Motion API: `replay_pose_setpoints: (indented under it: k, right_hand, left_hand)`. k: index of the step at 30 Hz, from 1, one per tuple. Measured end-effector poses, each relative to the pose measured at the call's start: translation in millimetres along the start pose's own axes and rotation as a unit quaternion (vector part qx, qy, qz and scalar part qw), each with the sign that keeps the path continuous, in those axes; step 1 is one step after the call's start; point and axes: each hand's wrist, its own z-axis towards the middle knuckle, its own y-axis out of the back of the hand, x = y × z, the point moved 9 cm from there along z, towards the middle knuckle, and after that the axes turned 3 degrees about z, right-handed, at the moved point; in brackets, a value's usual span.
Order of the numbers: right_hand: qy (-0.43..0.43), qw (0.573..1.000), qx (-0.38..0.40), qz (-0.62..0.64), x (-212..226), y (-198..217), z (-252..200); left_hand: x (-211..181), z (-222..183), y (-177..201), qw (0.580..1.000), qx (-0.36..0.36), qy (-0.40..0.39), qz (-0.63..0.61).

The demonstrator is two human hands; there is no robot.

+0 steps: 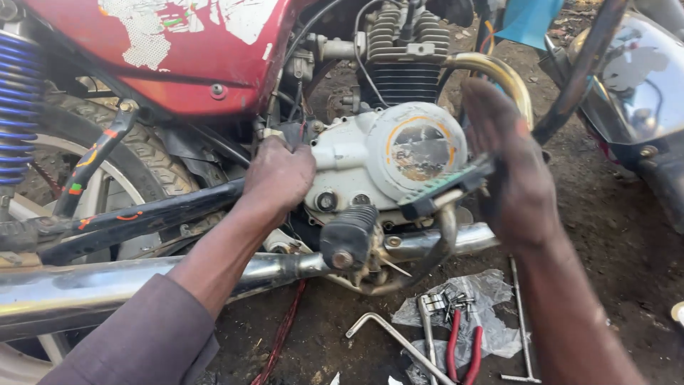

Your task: Repairing and disassembling parts of a motorcycle engine using various hand tools like wrenches and pliers.

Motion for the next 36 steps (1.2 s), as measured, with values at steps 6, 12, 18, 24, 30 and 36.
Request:
replay_pose_setpoints:
  k: [6,12,18,24,30,36]
  right_hand:
    - [-0.331,0.861,0.124,-0.365,16.1,-16.6,82.7]
    - [-0.332,0.818,0.110,-0.457,-34.2,-8.4,142.8]
    - [-0.327,0.834,0.131,-0.425,-69.9,-4.6,136.0]
    - [-0.239,0.766,0.313,-0.508,-79.1,-53.7,126.1]
    - [-0.205,0.788,0.306,-0.493,-79.3,-36.9,125.0]
    - [-0.191,0.803,0.294,-0.482,-78.2,-35.6,120.9]
  left_hand:
    - [3.0,-1.9,-7.1,0.975,0.053,0.081,-0.199]
    - [13.0,20.3,-17.0,0.992,0.027,0.072,-0.102]
    - [13.8,21.6,-18.6,0.993,-0.049,0.047,-0.095]
    - [5.2,5.1,-4.1,0.987,-0.070,0.076,-0.121]
    - [2.2,0.2,-7.0,0.977,-0.124,0.085,-0.148]
    - [10.5,9.3,-16.2,0.989,-0.072,0.091,-0.088]
